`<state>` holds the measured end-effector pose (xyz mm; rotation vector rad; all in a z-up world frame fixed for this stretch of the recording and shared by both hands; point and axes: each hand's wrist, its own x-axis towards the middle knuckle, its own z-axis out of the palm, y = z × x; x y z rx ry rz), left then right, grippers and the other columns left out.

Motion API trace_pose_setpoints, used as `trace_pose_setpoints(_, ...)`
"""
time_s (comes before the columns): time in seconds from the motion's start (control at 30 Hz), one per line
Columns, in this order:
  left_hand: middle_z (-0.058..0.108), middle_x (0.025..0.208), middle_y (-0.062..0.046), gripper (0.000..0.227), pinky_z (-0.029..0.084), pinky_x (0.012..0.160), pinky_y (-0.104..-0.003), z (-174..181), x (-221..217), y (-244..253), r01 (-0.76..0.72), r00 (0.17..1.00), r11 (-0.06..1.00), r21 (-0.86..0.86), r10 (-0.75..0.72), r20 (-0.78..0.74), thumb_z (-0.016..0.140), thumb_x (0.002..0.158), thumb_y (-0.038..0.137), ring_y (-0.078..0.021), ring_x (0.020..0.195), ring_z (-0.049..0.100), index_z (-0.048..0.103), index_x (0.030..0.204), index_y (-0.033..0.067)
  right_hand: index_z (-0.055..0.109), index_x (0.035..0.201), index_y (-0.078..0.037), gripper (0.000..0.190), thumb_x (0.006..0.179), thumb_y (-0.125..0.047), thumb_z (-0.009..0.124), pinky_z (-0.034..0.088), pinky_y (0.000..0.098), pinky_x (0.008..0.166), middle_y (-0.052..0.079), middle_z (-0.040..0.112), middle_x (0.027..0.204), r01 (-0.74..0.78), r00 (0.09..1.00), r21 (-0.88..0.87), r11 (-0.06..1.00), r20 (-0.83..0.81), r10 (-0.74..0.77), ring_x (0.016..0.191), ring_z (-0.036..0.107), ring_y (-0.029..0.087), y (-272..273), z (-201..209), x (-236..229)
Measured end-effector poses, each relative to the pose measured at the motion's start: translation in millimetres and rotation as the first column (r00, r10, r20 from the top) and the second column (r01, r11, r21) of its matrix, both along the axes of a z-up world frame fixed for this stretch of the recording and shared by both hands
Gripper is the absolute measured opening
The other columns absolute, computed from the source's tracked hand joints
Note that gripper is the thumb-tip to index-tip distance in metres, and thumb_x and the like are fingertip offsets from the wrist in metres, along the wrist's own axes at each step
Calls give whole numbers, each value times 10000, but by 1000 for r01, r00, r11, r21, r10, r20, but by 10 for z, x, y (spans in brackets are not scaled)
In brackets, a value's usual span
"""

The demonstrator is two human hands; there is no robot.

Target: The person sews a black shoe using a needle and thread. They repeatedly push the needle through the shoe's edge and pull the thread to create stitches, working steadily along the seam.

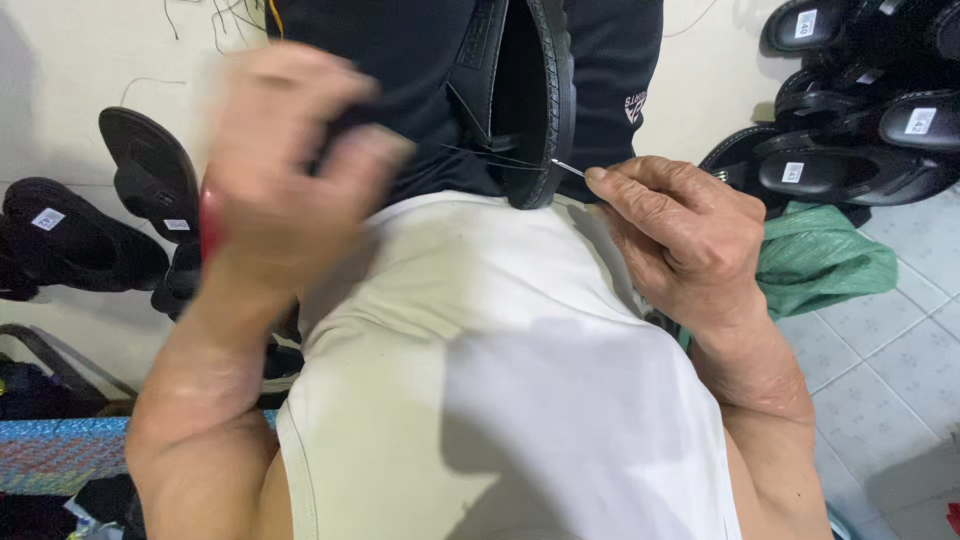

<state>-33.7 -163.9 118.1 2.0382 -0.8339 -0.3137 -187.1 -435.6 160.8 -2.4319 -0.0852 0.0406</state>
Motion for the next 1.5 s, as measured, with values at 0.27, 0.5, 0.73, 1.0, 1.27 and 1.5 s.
trace_pose_setpoints(0.27, 616, 997, -146, 550, 475, 808, -413, -215, -272, -735, 135, 961, 952, -275, -193, -195, 997, 765, 97, -282, 791, 543, 586, 1111, -17, 798, 1166, -34, 234, 965, 77, 751, 473, 317, 605, 148, 764, 1032, -70, 993, -269, 961, -108, 42, 805, 714, 248, -12, 265, 83)
trace_pose_setpoints(0.5, 604, 972, -102, 562, 471, 777, -414, -240, -334, -825, 113, 971, 977, -179, -146, -189, 1000, 723, 136, -296, 855, 542, 580, 1083, 39, 804, 1132, -298, 261, 1000, -78, 758, 348, 247, 492, -109, 712, 935, -215, 977, -718, 663, -164, 139, 642, 599, 112, -11, 436, 202)
trace_pose_setpoints(0.73, 645, 1028, -121, 540, 495, 771, -414, -334, -335, -821, 113, 973, 972, -206, -150, -177, 985, 704, 121, -319, 901, 563, 609, 1074, 6, 775, 1199, -316, 285, 951, -182, 816, 315, 267, 423, -96, 678, 907, -366, 928, -673, 642, -315, 198, 637, 615, 117, -70, 419, 349)
trace_pose_setpoints(1.0, 602, 1021, -190, 459, 455, 845, -449, -486, -278, -760, 161, 954, 920, -356, -238, -183, 854, 688, -29, -356, 913, 545, 566, 1045, -46, 813, 1115, -151, 142, 1017, -48, 824, 404, 298, 477, 36, 714, 904, -232, 969, -378, 896, -170, 179, 676, 654, 182, 58, 79, 429)
trace_pose_setpoints(1.27, 617, 961, -102, 275, 486, 745, -397, -288, -249, -627, 230, 972, 957, -176, -217, 92, 858, 945, 142, -309, 854, 530, 627, 977, -3, 759, 1071, -87, 62, 1041, -47, 796, 393, 319, 509, 58, 770, 957, -207, 977, -362, 909, -128, 171, 720, 684, 214, 38, 70, 321)
trace_pose_setpoints(1.5, 673, 1112, -163, 178, 479, 997, -392, 28, -152, -516, 13, 738, 885, -466, -323, -593, 603, 1000, 146, -256, 1068, 642, 688, 922, 11, 771, 1121, -87, 74, 1095, -157, 767, 456, 349, 584, 67, 788, 1027, -233, 971, -424, 875, -156, 183, 770, 712, 265, -6, 138, 321)
